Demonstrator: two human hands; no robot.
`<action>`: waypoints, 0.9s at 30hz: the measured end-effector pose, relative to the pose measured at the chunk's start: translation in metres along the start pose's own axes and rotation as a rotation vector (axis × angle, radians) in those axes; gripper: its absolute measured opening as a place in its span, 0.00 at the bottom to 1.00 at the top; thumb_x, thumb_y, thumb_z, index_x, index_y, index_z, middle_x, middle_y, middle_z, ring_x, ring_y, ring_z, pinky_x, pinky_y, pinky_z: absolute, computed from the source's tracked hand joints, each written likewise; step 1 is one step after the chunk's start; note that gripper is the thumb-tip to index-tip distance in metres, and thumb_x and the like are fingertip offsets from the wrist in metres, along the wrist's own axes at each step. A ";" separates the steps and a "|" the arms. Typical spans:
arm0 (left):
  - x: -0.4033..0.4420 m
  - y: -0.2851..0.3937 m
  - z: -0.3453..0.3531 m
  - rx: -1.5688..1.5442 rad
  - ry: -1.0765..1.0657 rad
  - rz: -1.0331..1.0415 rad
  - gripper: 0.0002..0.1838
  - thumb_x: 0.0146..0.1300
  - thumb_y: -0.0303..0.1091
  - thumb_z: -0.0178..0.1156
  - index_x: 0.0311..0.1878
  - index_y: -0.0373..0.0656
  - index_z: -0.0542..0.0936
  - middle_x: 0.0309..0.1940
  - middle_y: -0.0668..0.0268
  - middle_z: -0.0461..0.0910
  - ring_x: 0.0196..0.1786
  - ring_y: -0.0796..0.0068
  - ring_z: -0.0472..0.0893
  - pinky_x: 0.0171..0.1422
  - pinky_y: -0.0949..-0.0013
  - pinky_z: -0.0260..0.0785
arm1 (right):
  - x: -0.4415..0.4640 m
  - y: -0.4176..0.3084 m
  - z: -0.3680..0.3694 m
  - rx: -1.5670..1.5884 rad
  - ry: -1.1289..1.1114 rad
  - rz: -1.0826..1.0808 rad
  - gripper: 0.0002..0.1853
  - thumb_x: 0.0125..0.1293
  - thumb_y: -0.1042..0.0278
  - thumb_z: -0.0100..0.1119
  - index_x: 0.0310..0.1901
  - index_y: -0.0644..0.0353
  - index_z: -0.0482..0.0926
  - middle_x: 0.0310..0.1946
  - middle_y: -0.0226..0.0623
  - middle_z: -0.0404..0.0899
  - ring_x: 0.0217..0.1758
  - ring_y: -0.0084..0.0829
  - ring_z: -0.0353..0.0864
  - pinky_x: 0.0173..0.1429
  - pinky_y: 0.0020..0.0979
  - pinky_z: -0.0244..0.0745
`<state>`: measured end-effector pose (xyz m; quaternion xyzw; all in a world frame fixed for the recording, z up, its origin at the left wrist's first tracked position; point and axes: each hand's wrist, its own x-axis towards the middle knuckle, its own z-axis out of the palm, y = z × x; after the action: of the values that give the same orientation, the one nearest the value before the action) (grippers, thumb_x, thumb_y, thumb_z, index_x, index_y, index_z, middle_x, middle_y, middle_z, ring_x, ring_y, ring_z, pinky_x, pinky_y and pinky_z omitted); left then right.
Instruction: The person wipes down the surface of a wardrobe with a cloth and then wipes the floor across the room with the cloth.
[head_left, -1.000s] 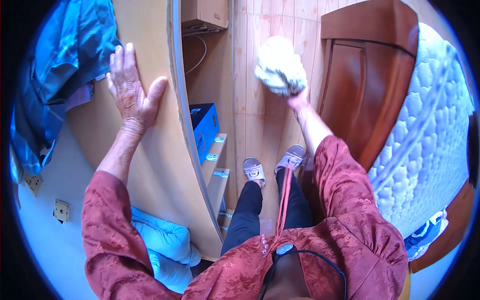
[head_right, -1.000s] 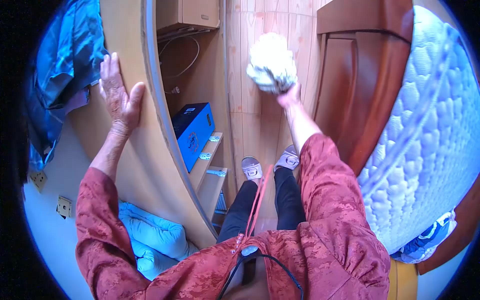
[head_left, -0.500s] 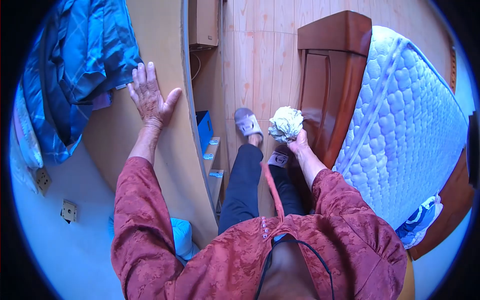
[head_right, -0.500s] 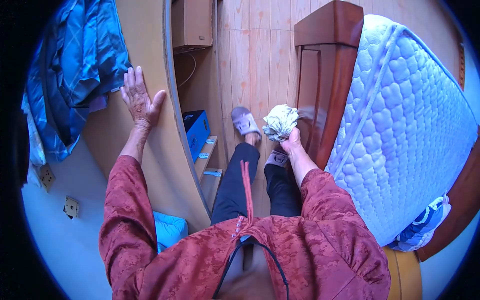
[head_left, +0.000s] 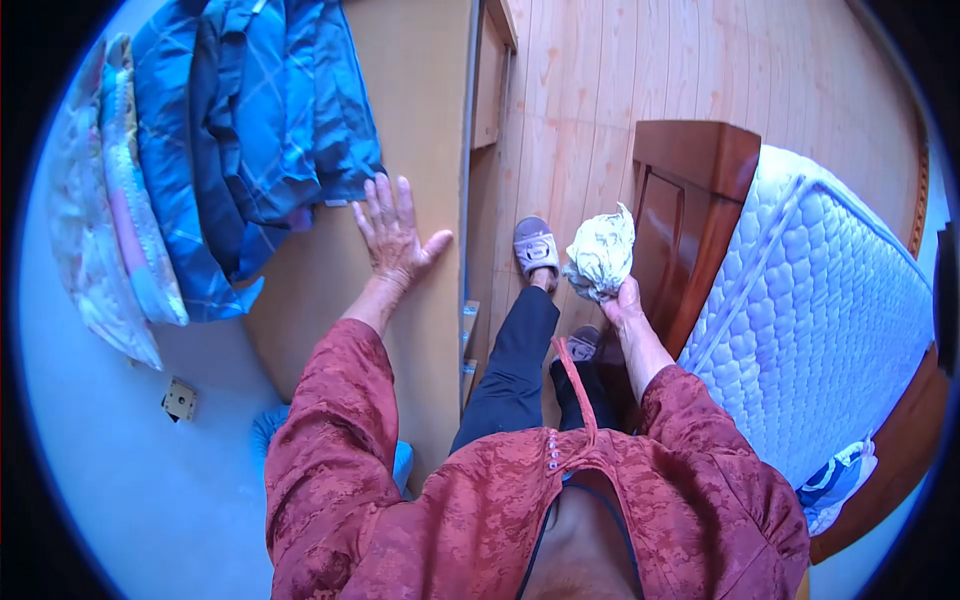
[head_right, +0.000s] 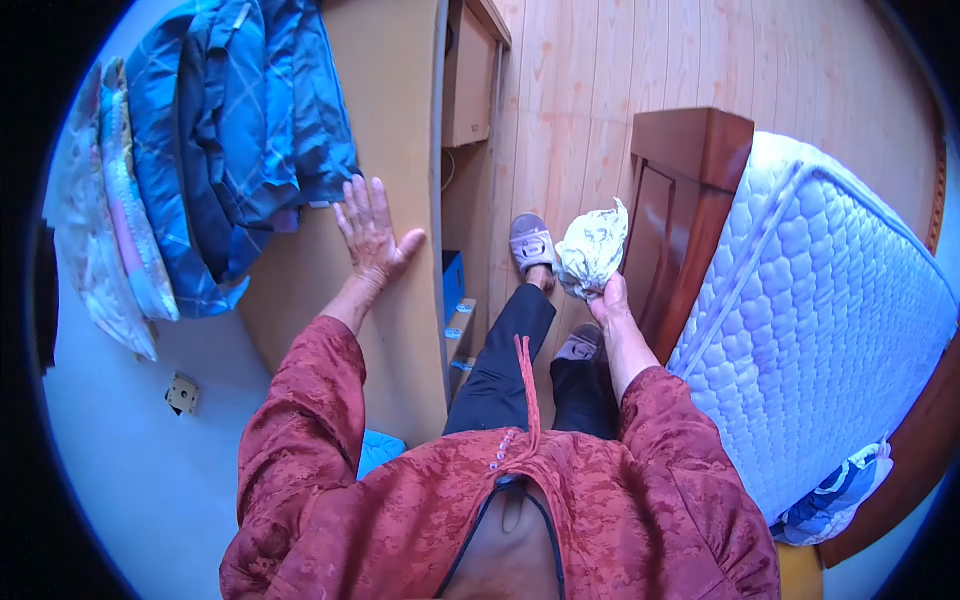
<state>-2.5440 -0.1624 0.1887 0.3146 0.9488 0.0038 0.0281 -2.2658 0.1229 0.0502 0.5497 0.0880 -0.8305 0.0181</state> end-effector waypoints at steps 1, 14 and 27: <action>-0.001 0.000 0.001 -0.009 -0.020 0.006 0.56 0.53 0.73 0.50 0.74 0.40 0.48 0.74 0.47 0.41 0.77 0.46 0.38 0.74 0.37 0.28 | -0.003 -0.002 0.006 -0.001 0.012 0.000 0.20 0.69 0.63 0.44 0.57 0.66 0.73 0.52 0.42 0.79 0.54 0.39 0.79 0.59 0.44 0.74; 0.108 0.035 -0.076 -0.302 0.099 0.132 0.42 0.50 0.43 0.69 0.68 0.45 0.62 0.70 0.51 0.57 0.74 0.48 0.52 0.73 0.40 0.39 | 0.003 -0.029 0.061 -0.001 0.035 -0.011 0.18 0.68 0.66 0.46 0.54 0.66 0.75 0.49 0.40 0.81 0.50 0.36 0.81 0.57 0.41 0.76; 0.383 -0.087 0.016 0.151 0.481 0.114 0.43 0.61 0.71 0.41 0.69 0.48 0.62 0.66 0.58 0.65 0.70 0.53 0.60 0.68 0.38 0.44 | 0.119 -0.045 0.036 0.085 -0.022 -0.033 0.21 0.71 0.62 0.40 0.60 0.63 0.70 0.53 0.44 0.77 0.53 0.44 0.79 0.57 0.49 0.76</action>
<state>-2.9013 -0.0035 0.1516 0.3590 0.9065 0.0093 -0.2220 -2.3508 0.1688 -0.0398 0.5392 0.0615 -0.8397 -0.0182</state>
